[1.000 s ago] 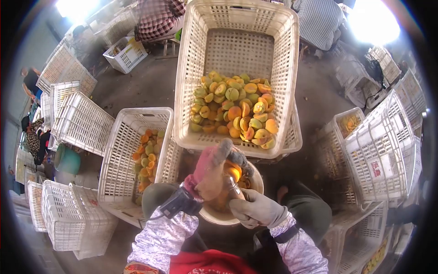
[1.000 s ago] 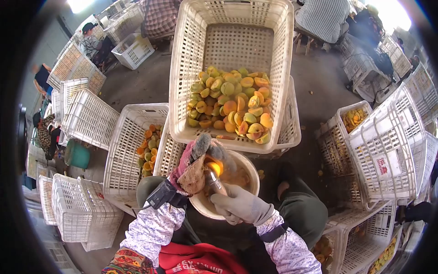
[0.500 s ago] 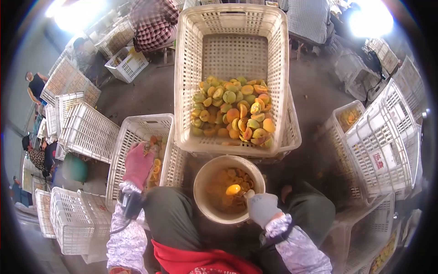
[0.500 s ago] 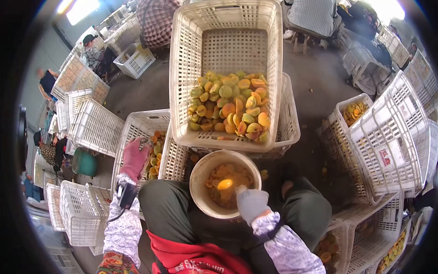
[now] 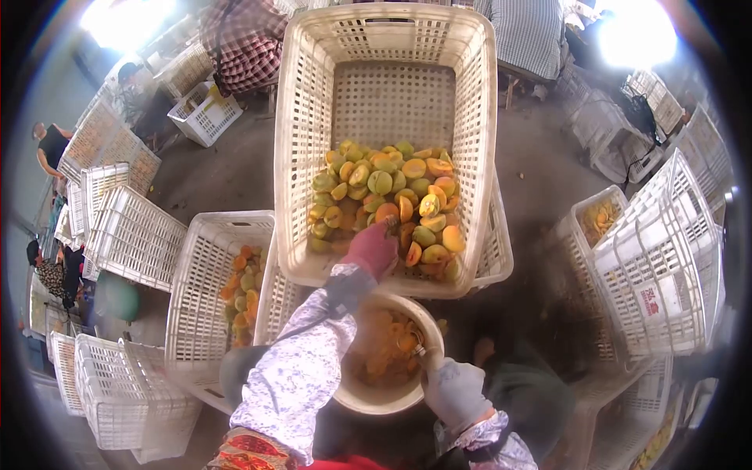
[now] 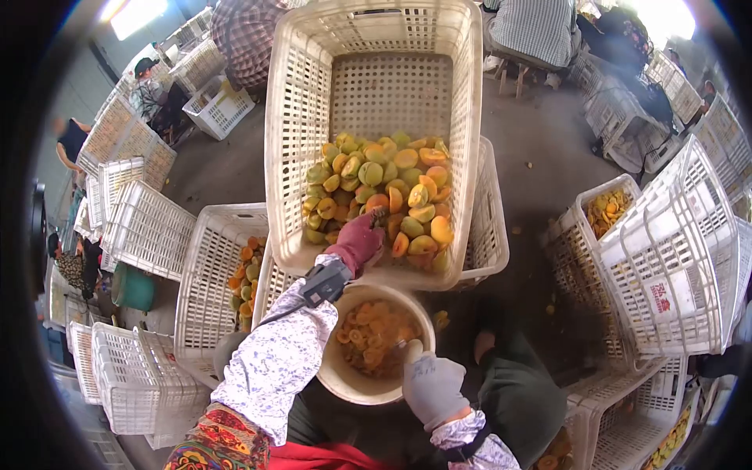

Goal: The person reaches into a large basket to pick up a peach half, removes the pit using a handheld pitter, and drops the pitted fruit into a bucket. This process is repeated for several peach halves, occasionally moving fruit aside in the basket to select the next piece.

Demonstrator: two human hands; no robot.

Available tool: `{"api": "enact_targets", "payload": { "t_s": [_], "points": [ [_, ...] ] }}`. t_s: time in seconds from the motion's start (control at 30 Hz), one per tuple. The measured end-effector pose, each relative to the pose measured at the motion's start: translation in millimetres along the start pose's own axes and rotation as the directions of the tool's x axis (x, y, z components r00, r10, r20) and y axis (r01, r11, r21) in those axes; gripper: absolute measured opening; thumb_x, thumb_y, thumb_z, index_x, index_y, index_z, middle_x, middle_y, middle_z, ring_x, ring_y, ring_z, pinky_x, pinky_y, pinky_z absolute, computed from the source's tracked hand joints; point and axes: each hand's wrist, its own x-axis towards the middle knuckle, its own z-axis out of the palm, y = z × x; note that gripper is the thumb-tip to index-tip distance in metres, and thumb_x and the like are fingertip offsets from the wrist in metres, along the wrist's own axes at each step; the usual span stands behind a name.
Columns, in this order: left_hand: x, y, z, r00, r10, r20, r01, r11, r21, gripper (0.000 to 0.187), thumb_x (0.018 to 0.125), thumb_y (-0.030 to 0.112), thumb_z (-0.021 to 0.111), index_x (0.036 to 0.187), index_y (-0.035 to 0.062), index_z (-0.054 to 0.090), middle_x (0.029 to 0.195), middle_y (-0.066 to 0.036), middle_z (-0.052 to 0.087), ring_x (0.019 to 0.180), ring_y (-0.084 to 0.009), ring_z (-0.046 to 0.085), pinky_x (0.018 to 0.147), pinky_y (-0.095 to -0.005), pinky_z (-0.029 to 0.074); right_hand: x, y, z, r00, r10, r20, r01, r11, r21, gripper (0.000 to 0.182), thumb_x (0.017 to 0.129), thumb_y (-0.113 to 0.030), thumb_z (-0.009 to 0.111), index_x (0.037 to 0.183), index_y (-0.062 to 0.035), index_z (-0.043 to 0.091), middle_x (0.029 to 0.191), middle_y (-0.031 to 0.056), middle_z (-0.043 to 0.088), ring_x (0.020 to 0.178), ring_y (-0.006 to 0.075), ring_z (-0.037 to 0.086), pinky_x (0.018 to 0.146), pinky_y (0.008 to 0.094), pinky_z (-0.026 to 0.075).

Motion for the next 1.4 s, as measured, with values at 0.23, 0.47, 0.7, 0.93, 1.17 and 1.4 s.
{"api": "enact_targets", "payload": {
  "t_s": [0.23, 0.47, 0.7, 0.93, 1.17, 1.4],
  "points": [
    [-1.5, -51.9, -23.2, 0.991, 0.103, 0.083, -0.008, 0.675, -0.738, 0.047, 0.084, 0.005, 0.058, 0.13, 0.0063, 0.051, 0.106, -0.01, 0.065, 0.089, -0.0148, 0.061, 0.078, -0.0261, 0.049, 13.3, 4.5, -19.9, 0.975, 0.085, -0.203, -0.044, 0.98, 0.196, 0.02, 0.084, -0.019, 0.06, 0.099, -0.0062, 0.056, 0.061, 0.0096, 0.059, 0.047, 0.0268, 0.06, 0.043, 0.0391, 0.046],
    [-133.1, 48.9, -97.3, 0.896, 0.238, 0.374, 0.37, 0.06, -0.927, 0.041, 0.09, 0.014, 0.052, 0.129, 0.0045, 0.045, 0.111, -0.008, 0.058, 0.098, -0.0191, 0.06, 0.084, -0.0319, 0.051, 26.5, -20.6, -43.1, 0.919, 0.078, -0.386, 0.109, 0.892, 0.439, 0.023, 0.082, -0.014, 0.064, 0.101, -0.007, 0.054, 0.069, 0.0118, 0.064, 0.06, 0.0307, 0.064, 0.052, 0.0379, 0.05],
    [-174.0, 54.6, -78.3, 0.955, 0.149, 0.256, 0.264, -0.041, -0.964, 0.038, 0.096, 0.024, 0.05, 0.125, 0.0002, 0.05, 0.117, -0.012, 0.058, 0.104, -0.0225, 0.059, 0.091, -0.0367, 0.05, 26.7, -32.0, -34.8, 0.965, 0.002, -0.264, 0.1, 0.924, 0.37, 0.034, 0.083, -0.015, 0.063, 0.113, -0.0056, 0.052, 0.076, 0.0137, 0.066, 0.065, 0.0314, 0.065, 0.055, 0.039, 0.05],
    [-176.2, 56.9, -64.0, 0.984, 0.046, 0.173, 0.153, 0.286, -0.946, 0.037, 0.098, 0.041, 0.044, 0.119, 0.0117, 0.052, 0.093, -0.001, 0.062, 0.058, -0.0096, 0.057, 0.041, -0.022, 0.045, 30.4, -33.5, -24.8, 0.982, 0.029, -0.189, 0.046, 0.922, 0.384, 0.038, 0.082, -0.017, 0.063, 0.115, -0.0024, 0.051, 0.077, 0.0154, 0.066, 0.068, 0.0314, 0.065, 0.057, 0.0396, 0.051],
    [-174.4, 45.3, -58.0, 0.95, -0.124, 0.285, 0.306, 0.205, -0.93, 0.031, 0.095, 0.031, 0.047, 0.114, 0.0069, 0.053, 0.091, -0.006, 0.058, 0.079, -0.0145, 0.055, 0.068, -0.0286, 0.046, 29.6, -39.3, -17.7, 0.99, -0.019, -0.139, 0.073, 0.915, 0.396, 0.028, 0.085, -0.019, 0.057, 0.102, -0.0015, 0.045, 0.06, 0.0136, 0.062, 0.056, 0.0315, 0.063, 0.051, 0.0428, 0.049],
    [-173.5, 73.3, -85.1, 0.97, 0.142, 0.197, 0.102, 0.5, -0.86, 0.041, 0.098, 0.044, 0.045, 0.1, 0.0043, 0.057, 0.081, -0.004, 0.058, 0.071, -0.0127, 0.057, 0.064, -0.0267, 0.05, 27.7, -29.1, -19.6, 0.996, -0.06, -0.061, 0.084, 0.841, 0.535, 0.038, 0.075, -0.012, 0.066, 0.107, 0.0019, 0.053, 0.082, 0.0212, 0.063, 0.074, 0.0392, 0.062, 0.068, 0.0443, 0.05]
  ]
}}
